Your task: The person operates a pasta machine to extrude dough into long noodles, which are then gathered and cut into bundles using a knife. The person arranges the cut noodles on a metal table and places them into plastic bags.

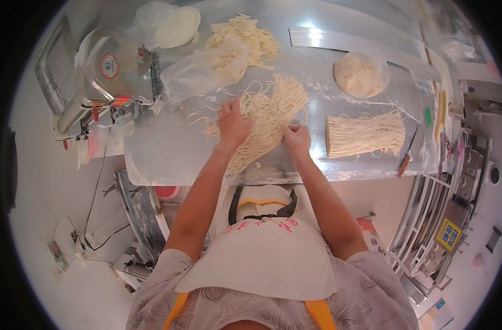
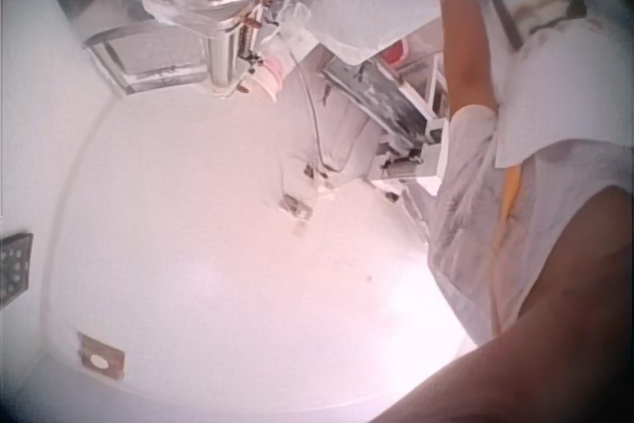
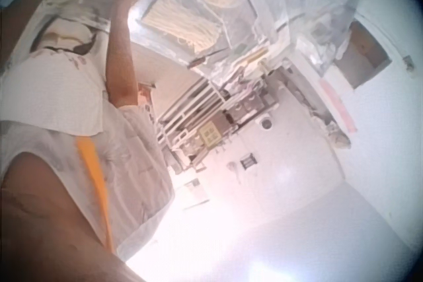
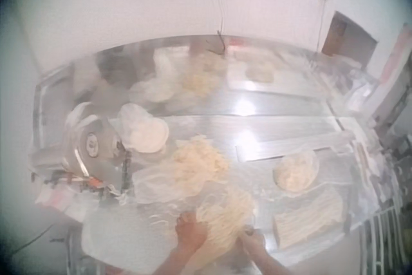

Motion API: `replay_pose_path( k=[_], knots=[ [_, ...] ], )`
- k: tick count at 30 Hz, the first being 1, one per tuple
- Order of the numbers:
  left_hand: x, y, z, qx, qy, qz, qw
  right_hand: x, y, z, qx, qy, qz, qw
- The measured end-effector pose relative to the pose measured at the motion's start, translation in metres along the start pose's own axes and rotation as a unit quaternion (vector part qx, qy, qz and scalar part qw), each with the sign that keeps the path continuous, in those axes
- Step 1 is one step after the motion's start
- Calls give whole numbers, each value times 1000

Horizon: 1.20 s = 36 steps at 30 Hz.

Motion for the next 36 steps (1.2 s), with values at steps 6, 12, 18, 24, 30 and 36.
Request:
replay_pose_path(
  k=[6,12,18,24,30,36],
  knots=[
    [-13,15,-41,120,221,57,966,49,26,-38,97,-230,-47,967],
    [-13,35,-26,258,519,129,804,85,57,-30,107,-324,55,938],
    [-57,54,33,99,268,-67,956,93,62,4,193,-331,61,922],
    [-45,70,51,105,340,33,934,104,57,43,195,-145,107,964],
    [-4,79,31,98,296,28,950,136,81,79,181,-94,160,966],
    [9,78,23,65,304,15,950,163,103,102,181,-46,200,962]
  ],
)
Point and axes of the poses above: each hand's wrist, its own y-axis away from the middle knuckle, its own z-axis out of the back of the hand, x = y × z, the point moved 4 cm from there along -y, towards the middle knuckle, and after that the axes turned 1 degree about x, right-handed, at the moved point
